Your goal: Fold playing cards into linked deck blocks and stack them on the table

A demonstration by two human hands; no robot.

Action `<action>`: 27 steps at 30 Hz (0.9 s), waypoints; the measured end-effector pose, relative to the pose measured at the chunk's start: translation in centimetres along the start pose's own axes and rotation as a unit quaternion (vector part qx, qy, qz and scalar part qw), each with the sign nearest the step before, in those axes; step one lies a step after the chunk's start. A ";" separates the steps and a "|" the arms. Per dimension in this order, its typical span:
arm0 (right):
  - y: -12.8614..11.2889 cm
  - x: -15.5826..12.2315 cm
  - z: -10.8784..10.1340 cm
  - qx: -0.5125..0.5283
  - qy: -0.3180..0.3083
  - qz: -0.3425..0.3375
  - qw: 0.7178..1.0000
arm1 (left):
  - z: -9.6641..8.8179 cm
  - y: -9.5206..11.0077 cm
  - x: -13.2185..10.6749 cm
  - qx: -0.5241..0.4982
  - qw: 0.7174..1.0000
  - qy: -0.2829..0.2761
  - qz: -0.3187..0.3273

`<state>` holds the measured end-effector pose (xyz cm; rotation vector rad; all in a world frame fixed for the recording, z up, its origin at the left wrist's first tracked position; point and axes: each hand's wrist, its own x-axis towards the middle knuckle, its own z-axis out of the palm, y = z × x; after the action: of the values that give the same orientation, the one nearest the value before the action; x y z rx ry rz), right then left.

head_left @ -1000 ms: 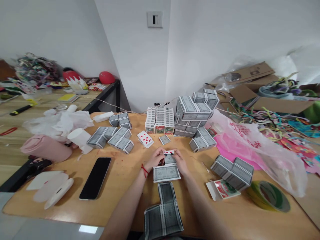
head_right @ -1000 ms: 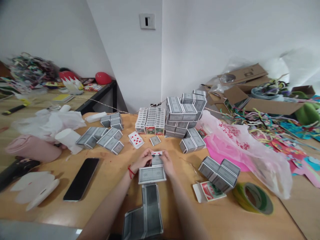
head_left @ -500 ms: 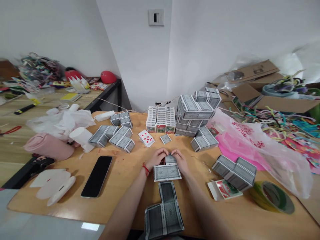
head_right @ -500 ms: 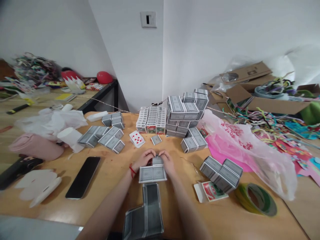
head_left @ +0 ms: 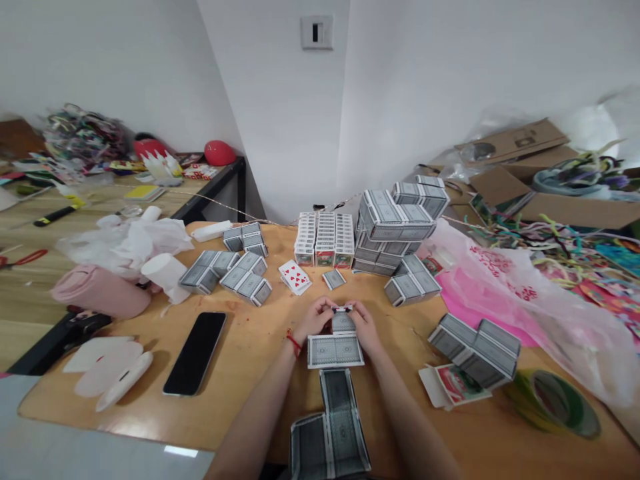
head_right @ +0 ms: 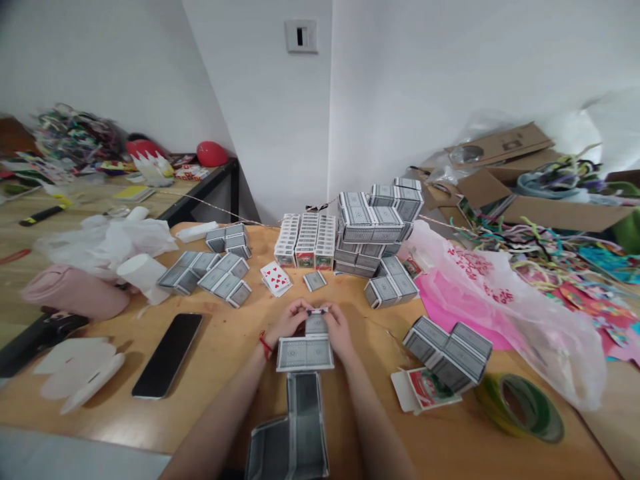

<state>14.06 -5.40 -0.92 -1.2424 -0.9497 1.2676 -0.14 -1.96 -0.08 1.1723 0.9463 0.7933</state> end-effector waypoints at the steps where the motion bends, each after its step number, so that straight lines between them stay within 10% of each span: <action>1: 0.0 0.0 0.0 -0.003 0.001 -0.002 1.000 | 0.0 -0.1 0.0 0.009 1.000 0.004 0.012; 6: -0.2 0.1 -0.1 0.028 0.015 0.009 0.999 | 0.0 -0.6 0.2 0.005 0.998 0.048 0.031; 13: 0.0 0.4 0.2 0.235 -0.026 0.113 0.965 | 0.3 -0.8 1.2 -0.062 0.941 0.320 0.089; 19: 1.0 0.7 0.4 0.110 0.067 0.021 0.992 | 0.4 -1.3 1.0 -0.082 0.952 0.277 0.104; 27: -0.7 0.2 -0.3 0.207 -0.032 0.102 0.972 | -0.9 0.1 0.3 -0.243 0.960 0.136 -0.004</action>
<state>14.45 -5.20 -0.29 -0.9891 -0.5694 1.5813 -0.81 -1.32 -0.18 0.6402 0.9074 1.1260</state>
